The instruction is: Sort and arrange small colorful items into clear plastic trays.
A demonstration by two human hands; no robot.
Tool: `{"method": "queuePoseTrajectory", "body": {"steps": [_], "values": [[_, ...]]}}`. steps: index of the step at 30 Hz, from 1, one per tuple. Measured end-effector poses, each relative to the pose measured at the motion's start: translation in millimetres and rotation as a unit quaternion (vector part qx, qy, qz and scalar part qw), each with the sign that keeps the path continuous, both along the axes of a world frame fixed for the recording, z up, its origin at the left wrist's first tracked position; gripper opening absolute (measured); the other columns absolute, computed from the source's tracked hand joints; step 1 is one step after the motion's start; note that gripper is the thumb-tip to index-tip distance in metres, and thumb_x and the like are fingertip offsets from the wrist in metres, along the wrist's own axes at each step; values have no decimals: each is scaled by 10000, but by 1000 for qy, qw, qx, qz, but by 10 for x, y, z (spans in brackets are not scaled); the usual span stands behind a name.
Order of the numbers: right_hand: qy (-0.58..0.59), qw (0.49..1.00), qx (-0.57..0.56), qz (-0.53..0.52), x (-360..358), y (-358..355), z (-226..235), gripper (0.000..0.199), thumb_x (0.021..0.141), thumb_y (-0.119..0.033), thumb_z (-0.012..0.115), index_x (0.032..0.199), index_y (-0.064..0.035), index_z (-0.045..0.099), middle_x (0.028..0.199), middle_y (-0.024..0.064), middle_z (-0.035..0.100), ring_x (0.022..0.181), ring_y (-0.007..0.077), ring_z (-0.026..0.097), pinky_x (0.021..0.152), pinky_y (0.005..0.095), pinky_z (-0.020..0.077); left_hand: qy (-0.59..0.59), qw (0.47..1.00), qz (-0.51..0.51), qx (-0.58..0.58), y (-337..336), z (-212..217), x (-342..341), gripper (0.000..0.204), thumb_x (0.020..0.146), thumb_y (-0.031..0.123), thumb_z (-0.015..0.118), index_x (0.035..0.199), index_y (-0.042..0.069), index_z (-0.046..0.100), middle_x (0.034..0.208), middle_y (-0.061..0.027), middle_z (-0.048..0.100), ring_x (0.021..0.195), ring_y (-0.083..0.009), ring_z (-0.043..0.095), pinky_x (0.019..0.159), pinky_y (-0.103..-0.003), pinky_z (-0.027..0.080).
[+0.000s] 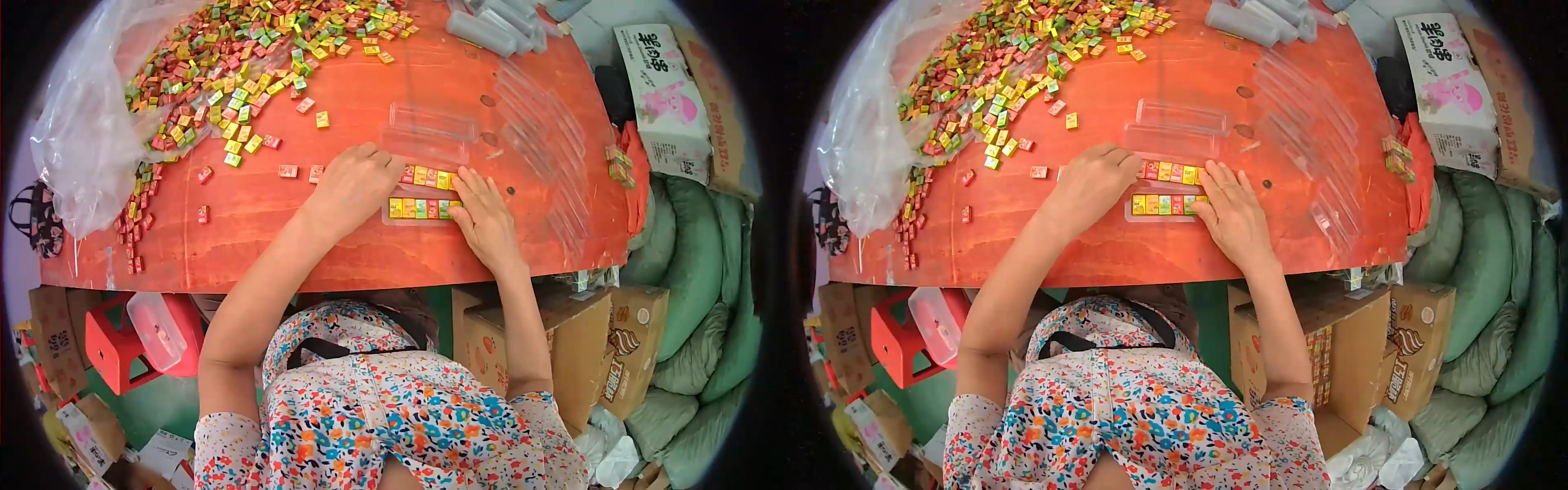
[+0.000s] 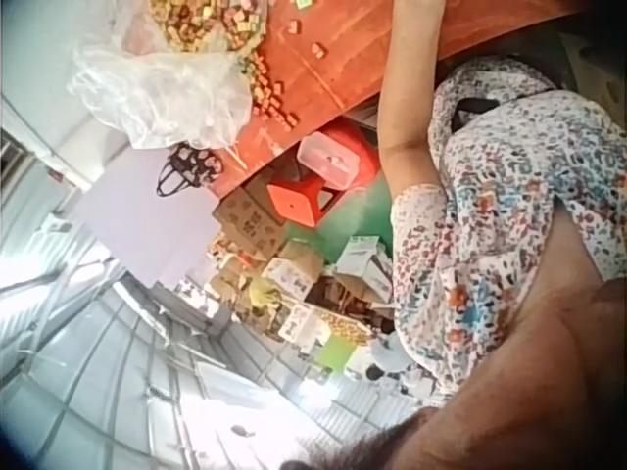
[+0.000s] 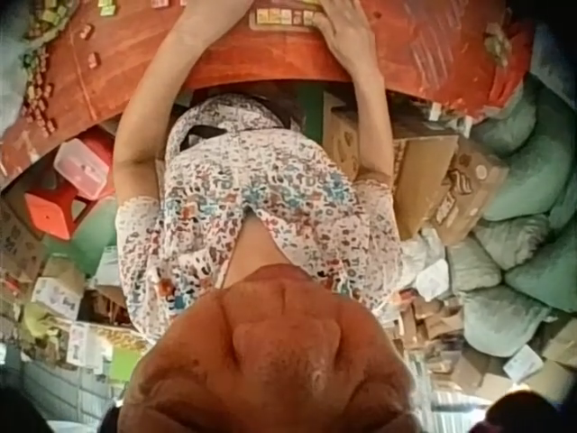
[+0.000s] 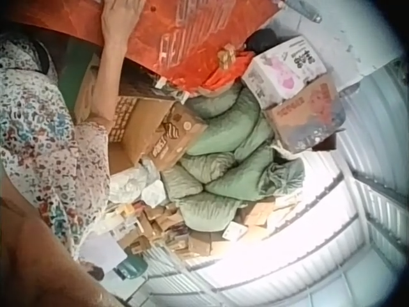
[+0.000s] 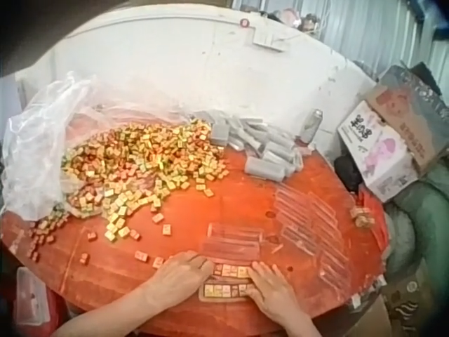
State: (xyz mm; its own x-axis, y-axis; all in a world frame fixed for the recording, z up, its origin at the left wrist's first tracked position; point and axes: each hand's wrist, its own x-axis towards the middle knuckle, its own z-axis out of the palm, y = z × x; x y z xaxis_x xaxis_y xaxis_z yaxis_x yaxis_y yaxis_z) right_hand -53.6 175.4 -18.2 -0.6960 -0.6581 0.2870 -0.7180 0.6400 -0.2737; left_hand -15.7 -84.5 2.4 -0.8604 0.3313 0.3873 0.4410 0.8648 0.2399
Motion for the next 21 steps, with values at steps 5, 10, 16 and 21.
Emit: {"method": "queuePoseTrajectory", "body": {"steps": [5, 10, 16, 21], "values": [[2, 1000, -7, -1, 8, -14, 10, 486, 957, -331, 609, 1332, -24, 578, 1408, 156, 549, 1320, 314, 507, 1136, 469, 354, 6, 998, -26, -63, -48, -6, -37, 57, 772, 91, 605, 817, 57, 606, 859, -76, 624, 865, -247, 609, 776, -356, 524], [-23, 999, -26, -2, -12, 0, 25, 473, 950, -317, 624, 1311, -13, 589, 1399, 163, 555, 1316, 322, 509, 1137, 468, 355, -1, 992, -47, -115, -54, 30, -91, 51, 764, 87, 607, 792, 47, 623, 856, -80, 613, 872, -242, 605, 790, -357, 522], [-32, 994, -98, -46, -33, 73, 127, 426, 953, -299, 631, 1252, 4, 622, 1359, 183, 581, 1283, 338, 537, 1114, 465, 390, 12, 989, -54, -136, -58, 62, -85, 47, 761, 78, 606, 779, 37, 622, 860, -87, 587, 883, -243, 602, 807, -366, 520], [-36, 992, -100, -65, 0, 180, 43, 409, 957, -294, 631, 1229, 11, 633, 1325, 188, 604, 1258, 346, 559, 1100, 462, 407, -5, 989, -50, -138, -74, 59, -73, 45, 767, 71, 602, 792, 37, 618, 879, -85, 588, 892, -238, 602, 809, -367, 525]]}}
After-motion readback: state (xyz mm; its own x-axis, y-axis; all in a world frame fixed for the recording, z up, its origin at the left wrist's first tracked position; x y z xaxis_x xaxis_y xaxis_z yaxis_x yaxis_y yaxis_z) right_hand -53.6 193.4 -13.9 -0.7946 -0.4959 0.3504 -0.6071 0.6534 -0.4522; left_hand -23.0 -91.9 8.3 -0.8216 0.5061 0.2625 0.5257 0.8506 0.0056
